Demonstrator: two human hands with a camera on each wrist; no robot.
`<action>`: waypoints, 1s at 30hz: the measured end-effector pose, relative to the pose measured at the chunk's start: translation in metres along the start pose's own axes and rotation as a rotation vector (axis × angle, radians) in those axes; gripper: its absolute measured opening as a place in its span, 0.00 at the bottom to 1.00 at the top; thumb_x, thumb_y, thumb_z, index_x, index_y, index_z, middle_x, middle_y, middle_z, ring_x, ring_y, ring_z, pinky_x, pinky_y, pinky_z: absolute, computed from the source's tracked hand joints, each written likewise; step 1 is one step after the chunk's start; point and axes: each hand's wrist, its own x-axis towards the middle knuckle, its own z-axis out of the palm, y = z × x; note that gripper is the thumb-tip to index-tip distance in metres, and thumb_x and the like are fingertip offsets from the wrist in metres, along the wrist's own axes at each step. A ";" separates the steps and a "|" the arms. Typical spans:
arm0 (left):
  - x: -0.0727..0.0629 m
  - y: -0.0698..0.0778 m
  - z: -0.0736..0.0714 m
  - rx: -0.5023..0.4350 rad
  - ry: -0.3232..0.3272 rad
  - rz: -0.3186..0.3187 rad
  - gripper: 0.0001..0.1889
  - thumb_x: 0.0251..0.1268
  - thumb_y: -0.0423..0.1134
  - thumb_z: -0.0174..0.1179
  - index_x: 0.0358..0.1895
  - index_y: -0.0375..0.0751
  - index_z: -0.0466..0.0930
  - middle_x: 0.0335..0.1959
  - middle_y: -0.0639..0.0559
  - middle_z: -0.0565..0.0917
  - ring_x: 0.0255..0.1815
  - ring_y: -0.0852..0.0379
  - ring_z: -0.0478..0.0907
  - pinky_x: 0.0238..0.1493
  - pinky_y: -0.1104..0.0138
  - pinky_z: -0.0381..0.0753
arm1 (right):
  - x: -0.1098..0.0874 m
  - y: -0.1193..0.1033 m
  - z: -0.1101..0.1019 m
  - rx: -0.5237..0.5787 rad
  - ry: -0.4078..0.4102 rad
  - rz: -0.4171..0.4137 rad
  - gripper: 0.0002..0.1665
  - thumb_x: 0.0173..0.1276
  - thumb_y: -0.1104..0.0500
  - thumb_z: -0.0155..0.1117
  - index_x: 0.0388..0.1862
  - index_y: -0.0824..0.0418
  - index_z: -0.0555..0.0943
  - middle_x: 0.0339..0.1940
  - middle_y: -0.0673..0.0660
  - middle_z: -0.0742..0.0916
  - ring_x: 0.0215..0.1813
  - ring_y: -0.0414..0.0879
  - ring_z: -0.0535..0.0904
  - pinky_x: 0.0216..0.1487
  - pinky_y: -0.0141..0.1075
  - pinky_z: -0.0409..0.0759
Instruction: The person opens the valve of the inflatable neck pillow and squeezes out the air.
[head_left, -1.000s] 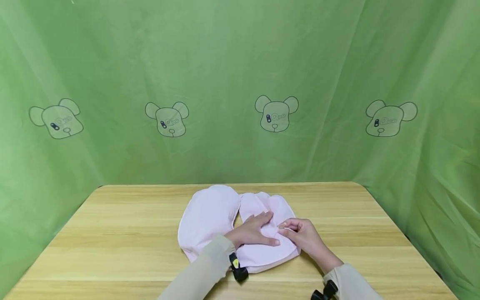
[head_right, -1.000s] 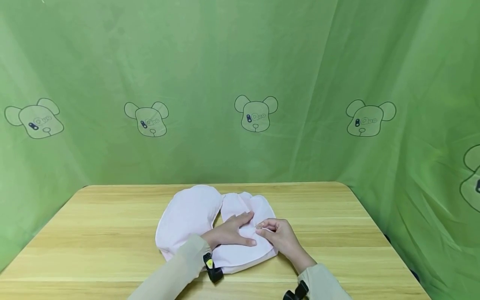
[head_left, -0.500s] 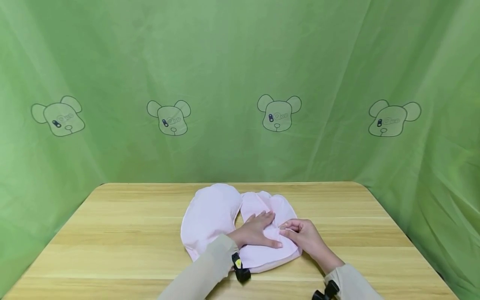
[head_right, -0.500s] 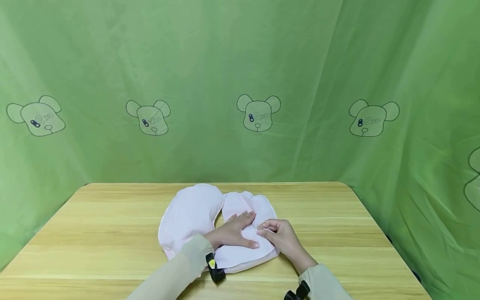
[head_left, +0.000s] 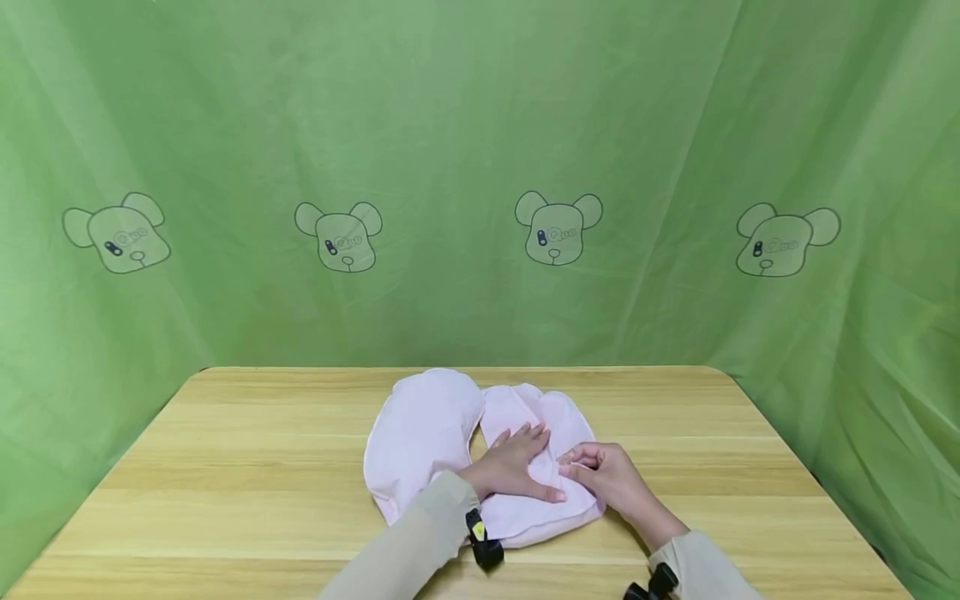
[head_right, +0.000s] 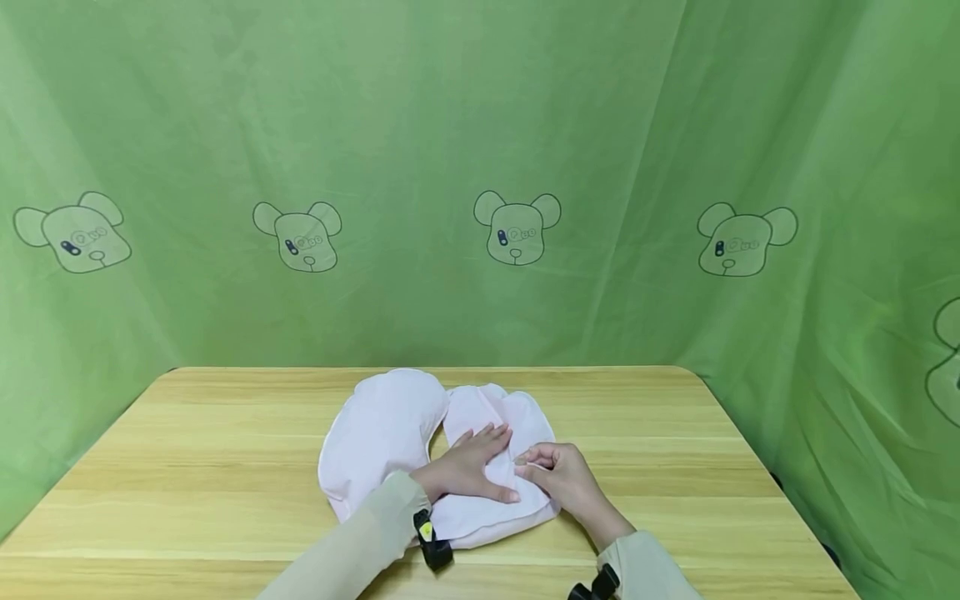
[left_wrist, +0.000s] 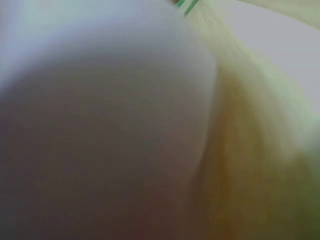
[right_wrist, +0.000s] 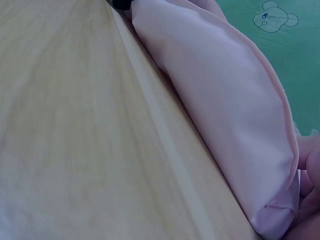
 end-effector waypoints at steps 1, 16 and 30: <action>0.000 0.000 0.000 0.003 0.001 -0.001 0.53 0.51 0.65 0.62 0.74 0.39 0.48 0.76 0.49 0.47 0.76 0.52 0.41 0.74 0.54 0.39 | 0.000 0.000 0.000 -0.002 -0.001 0.001 0.11 0.57 0.63 0.70 0.31 0.72 0.80 0.28 0.58 0.87 0.24 0.34 0.73 0.22 0.25 0.71; 0.001 0.001 0.003 0.058 0.006 0.004 0.55 0.49 0.67 0.62 0.74 0.40 0.48 0.76 0.51 0.45 0.76 0.52 0.39 0.74 0.53 0.39 | 0.001 0.003 0.000 0.010 -0.032 -0.002 0.03 0.58 0.70 0.66 0.31 0.71 0.82 0.29 0.62 0.88 0.24 0.32 0.75 0.21 0.24 0.70; -0.004 0.008 0.000 0.125 0.005 -0.010 0.55 0.48 0.67 0.63 0.74 0.40 0.49 0.76 0.49 0.45 0.76 0.51 0.40 0.74 0.53 0.41 | -0.002 0.000 0.000 0.004 -0.057 -0.008 0.08 0.56 0.66 0.69 0.32 0.72 0.82 0.22 0.58 0.86 0.19 0.32 0.70 0.18 0.23 0.65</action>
